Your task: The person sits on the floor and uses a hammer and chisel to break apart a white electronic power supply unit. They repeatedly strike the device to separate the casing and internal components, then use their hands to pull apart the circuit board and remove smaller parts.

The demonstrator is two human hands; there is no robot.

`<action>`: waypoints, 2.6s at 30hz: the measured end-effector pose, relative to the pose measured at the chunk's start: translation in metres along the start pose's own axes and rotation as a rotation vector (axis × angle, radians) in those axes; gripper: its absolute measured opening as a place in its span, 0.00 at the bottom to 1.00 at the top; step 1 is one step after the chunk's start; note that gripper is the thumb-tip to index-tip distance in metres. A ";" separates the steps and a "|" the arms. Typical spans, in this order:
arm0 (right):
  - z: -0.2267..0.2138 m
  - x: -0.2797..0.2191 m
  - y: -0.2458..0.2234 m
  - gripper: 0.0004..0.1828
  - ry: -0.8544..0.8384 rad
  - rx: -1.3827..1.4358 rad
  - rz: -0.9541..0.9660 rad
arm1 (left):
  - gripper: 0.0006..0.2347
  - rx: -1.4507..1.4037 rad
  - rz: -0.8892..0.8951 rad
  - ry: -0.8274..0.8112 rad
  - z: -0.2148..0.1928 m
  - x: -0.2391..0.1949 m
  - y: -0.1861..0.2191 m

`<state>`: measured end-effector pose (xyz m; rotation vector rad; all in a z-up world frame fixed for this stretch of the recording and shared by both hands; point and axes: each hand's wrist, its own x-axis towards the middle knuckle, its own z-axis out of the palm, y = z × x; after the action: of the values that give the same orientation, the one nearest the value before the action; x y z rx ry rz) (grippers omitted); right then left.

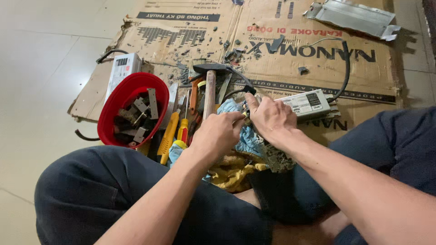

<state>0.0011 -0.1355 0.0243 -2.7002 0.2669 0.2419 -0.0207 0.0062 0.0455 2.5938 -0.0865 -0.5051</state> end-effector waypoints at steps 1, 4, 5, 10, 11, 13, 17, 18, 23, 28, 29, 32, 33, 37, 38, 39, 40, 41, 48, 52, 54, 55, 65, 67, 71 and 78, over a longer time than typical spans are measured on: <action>0.002 0.001 0.001 0.47 0.002 0.000 0.005 | 0.16 0.001 0.004 -0.003 -0.005 -0.008 -0.001; 0.001 -0.001 0.000 0.46 -0.027 0.031 0.001 | 0.16 0.027 0.049 -0.052 -0.011 -0.020 -0.002; 0.000 -0.006 -0.003 0.46 0.000 0.062 0.012 | 0.18 0.053 0.043 -0.081 -0.007 -0.019 -0.005; 0.002 0.001 -0.006 0.45 -0.026 0.025 -0.029 | 0.21 0.119 0.022 -0.103 0.001 -0.013 -0.017; 0.004 0.003 -0.005 0.45 -0.048 0.034 -0.025 | 0.21 0.138 0.004 -0.109 0.000 -0.016 -0.015; 0.001 0.003 -0.006 0.46 -0.059 0.045 -0.023 | 0.21 0.160 -0.006 -0.105 0.000 -0.017 -0.015; -0.014 -0.006 -0.010 0.47 -0.132 0.060 -0.043 | 0.20 0.240 0.037 -0.083 0.004 -0.017 -0.016; -0.018 -0.009 -0.011 0.47 -0.149 0.053 -0.046 | 0.20 0.259 0.042 -0.092 0.005 -0.018 -0.015; -0.017 -0.006 -0.010 0.47 -0.173 0.076 -0.050 | 0.19 0.311 0.074 -0.086 0.000 -0.023 -0.013; -0.029 -0.004 -0.012 0.46 -0.184 0.077 -0.078 | 0.15 0.380 0.096 -0.041 0.007 -0.014 -0.018; -0.031 -0.007 -0.015 0.46 -0.190 0.081 -0.075 | 0.16 0.380 0.103 -0.060 0.007 -0.012 -0.020; -0.027 -0.007 -0.016 0.47 -0.200 0.068 -0.074 | 0.17 0.390 0.107 -0.091 0.005 -0.015 -0.021; -0.026 -0.004 -0.015 0.47 -0.200 0.050 -0.077 | 0.16 0.400 0.107 -0.098 0.003 -0.016 -0.019; -0.021 -0.003 -0.009 0.48 -0.193 0.036 -0.098 | 0.16 0.372 0.095 -0.100 0.003 -0.023 -0.015; -0.019 -0.001 -0.009 0.45 -0.142 -0.012 -0.110 | 0.15 0.378 0.086 -0.092 0.000 -0.025 -0.009; -0.019 0.002 -0.008 0.42 -0.090 -0.060 -0.121 | 0.14 0.384 0.077 -0.084 -0.004 -0.028 -0.003; -0.018 0.006 -0.010 0.42 -0.072 -0.061 -0.124 | 0.14 0.385 0.086 -0.069 -0.004 -0.024 0.001; -0.017 0.011 -0.011 0.45 -0.120 -0.051 -0.098 | 0.14 0.347 0.049 -0.084 -0.003 -0.019 0.004; 0.012 0.026 0.019 0.49 -0.150 -0.021 0.061 | 0.15 0.227 0.013 -0.086 0.002 0.000 0.016; -0.022 0.010 0.021 0.48 -0.093 0.093 0.056 | 0.23 -0.061 -0.184 -0.078 -0.012 -0.029 0.031; -0.027 -0.005 0.013 0.39 0.033 0.049 -0.083 | 0.23 -0.206 -0.222 -0.099 -0.013 -0.046 0.036; -0.018 0.000 0.015 0.39 0.031 0.049 -0.079 | 0.23 -0.205 -0.222 -0.103 -0.009 -0.048 0.028; -0.004 0.003 0.015 0.59 0.050 -0.185 -0.131 | 0.18 -0.216 -0.245 -0.019 0.019 -0.046 0.015; -0.005 0.001 0.018 0.60 -0.006 -0.163 -0.069 | 0.18 -0.184 -0.228 -0.026 0.023 -0.046 0.015; -0.008 -0.001 0.029 0.39 0.046 -0.109 -0.152 | 0.18 -0.170 -0.199 0.025 0.029 -0.040 0.015; -0.007 0.010 0.030 0.28 0.046 -0.261 -0.226 | 0.17 -0.214 -0.211 0.058 0.021 -0.050 0.032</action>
<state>0.0046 -0.1669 0.0165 -2.9653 -0.0634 0.1570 -0.0744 -0.0236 0.0603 2.4162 0.2495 -0.4845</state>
